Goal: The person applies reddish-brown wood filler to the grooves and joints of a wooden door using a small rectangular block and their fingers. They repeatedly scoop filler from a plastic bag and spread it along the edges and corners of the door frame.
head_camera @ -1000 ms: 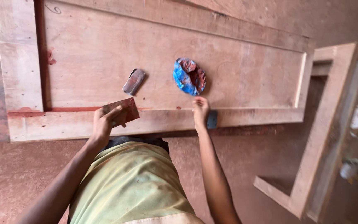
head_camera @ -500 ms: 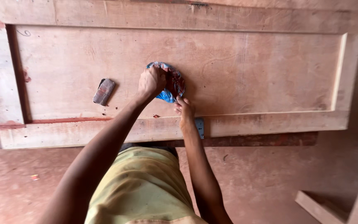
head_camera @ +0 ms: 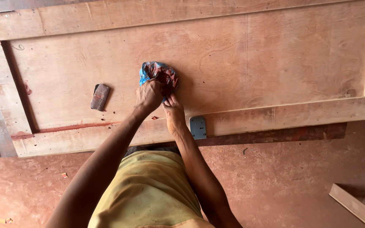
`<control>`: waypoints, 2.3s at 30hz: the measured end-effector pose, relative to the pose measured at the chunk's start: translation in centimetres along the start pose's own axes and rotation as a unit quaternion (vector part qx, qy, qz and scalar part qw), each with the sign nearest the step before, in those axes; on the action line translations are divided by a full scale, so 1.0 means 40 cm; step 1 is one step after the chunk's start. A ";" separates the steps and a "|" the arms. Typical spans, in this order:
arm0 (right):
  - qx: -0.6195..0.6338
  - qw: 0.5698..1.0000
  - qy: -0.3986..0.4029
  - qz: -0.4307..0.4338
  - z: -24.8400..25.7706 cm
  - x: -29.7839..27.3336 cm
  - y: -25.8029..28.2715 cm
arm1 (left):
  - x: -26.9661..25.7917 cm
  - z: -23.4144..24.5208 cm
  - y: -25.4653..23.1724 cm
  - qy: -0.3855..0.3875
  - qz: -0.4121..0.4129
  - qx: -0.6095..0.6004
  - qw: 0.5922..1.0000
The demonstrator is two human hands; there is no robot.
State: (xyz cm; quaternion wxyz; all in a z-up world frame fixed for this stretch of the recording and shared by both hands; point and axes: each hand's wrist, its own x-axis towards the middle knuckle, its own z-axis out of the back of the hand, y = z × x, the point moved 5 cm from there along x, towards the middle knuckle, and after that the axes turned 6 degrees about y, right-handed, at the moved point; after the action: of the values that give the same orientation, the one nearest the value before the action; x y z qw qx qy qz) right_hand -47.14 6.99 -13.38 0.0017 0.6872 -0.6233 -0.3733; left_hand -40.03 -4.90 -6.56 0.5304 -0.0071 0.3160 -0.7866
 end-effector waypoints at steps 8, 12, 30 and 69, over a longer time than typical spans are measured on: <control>-0.039 0.999 0.029 0.010 -0.072 -0.007 0.089 | 0.007 0.061 0.059 0.110 0.100 -0.184 0.972; -0.096 0.994 0.036 0.021 -0.126 0.022 0.127 | -0.010 0.081 0.101 0.100 0.074 -0.427 0.896; -0.254 0.966 -0.054 -0.007 -0.080 0.120 0.395 | -0.083 0.048 0.161 0.076 0.099 -0.764 0.634; -0.596 0.736 -0.265 -0.179 -0.009 -0.229 -0.028 | -0.236 0.179 0.823 0.293 0.179 -0.813 0.470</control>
State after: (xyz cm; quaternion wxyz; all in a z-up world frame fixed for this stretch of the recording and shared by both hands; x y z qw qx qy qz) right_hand -45.50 14.93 -8.96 0.1793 0.5176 -0.1140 -0.8288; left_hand -6.11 -8.31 -14.40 0.2918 -0.1477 0.9448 -0.0196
